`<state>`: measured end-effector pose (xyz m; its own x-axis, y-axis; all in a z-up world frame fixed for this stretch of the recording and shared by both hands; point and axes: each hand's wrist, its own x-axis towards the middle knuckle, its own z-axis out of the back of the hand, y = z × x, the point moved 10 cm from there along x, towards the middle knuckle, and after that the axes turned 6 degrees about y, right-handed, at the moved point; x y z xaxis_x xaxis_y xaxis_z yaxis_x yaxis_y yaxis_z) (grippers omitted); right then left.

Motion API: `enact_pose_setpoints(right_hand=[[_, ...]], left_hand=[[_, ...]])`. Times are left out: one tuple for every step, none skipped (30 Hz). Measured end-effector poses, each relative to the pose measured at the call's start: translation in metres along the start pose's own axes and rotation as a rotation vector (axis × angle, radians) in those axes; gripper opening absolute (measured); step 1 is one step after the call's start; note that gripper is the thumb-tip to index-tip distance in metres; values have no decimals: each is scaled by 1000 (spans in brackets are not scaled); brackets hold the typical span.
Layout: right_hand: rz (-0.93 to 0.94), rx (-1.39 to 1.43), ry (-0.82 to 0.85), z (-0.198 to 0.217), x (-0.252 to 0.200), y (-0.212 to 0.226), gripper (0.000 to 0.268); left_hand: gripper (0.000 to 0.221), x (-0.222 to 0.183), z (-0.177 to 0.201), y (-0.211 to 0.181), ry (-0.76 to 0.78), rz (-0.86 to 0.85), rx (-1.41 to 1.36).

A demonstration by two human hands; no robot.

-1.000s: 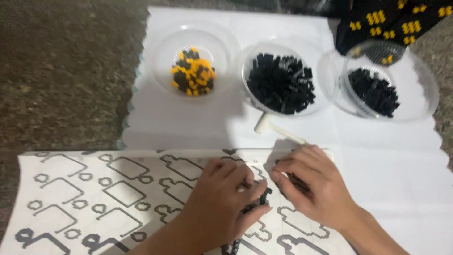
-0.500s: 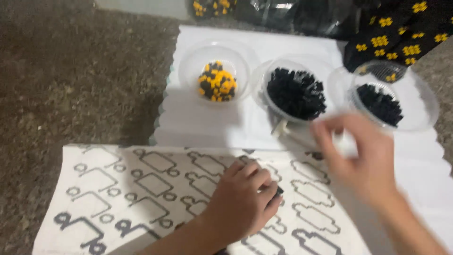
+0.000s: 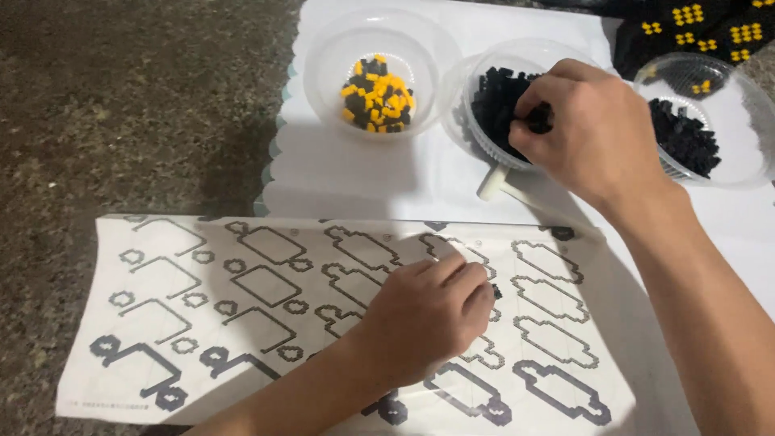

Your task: Assembling small interlocking plastic toy pieces and using a mallet to secure the connections.

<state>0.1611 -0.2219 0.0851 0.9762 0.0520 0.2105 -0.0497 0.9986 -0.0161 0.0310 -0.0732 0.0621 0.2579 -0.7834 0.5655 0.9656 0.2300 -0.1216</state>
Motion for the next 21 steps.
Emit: enact_pose_setpoints(right_hand=[[34,14,-52,8,-5,2,15],[28,12,-52,11,-7,-1,15],[10,75,-45,13,-10,-6,15],[-8,137,-38,14,-13,-10,15],[-18,138,-32,12,-15,-13,15],[-6,185,-37,11,-16,-14,11],[7,229,-43,10,-17,-16,8],[-1,226,-38,9,-18,-20,8],[43,261,-28,6,-17,-17,5],[86,296,-18,4,-17,-14,10],[84,301,-11,3,-12,-11,10],[35,303,116,-10,-7,-11,13],[-19,302,238,-22,-3,-13,20],[-26,305,241,-21,2,-11,20],[-13,288,282,-23,6,-7,17],[-1,270,322,-25,10,-4,17],[-6,273,327,-27,10,-2,17],[-28,293,317,-27,10,-1,16],[-47,313,308,-28,11,0,15],[-49,315,313,-28,8,-3,15],[-33,283,257,-23,6,-5,14]], left_hand=[[9,1,4,2,-47,25,-24],[9,1,4,5,-46,20,-28],[18,1,-2,8,4,39,-68],[28,1,-8,11,55,57,-109],[28,4,-4,10,60,54,-118],[16,5,3,19,10,140,-238],[7,5,9,29,-42,227,-357],[7,8,8,30,-38,224,-366],[16,3,-3,47,0,416,-502],[34,-5,-15,61,45,607,-639],[34,-2,-11,60,51,614,-642],[18,-8,-20,65,103,762,-836],[9,-13,-31,67,159,902,-1031],[9,-12,-30,66,167,902,-1033],[17,-17,-42,64,176,1016,-1246],[29,-23,-52,59,182,1131,-1459],[29,-21,-52,58,189,1134,-1462],[29,-24,-51,61,191,1185,-1403],[29,-28,-49,64,190,1237,-1344],[29,-28,-47,64,193,1242,-1346],[31,-26,-45,63,197,1219,-1376]])
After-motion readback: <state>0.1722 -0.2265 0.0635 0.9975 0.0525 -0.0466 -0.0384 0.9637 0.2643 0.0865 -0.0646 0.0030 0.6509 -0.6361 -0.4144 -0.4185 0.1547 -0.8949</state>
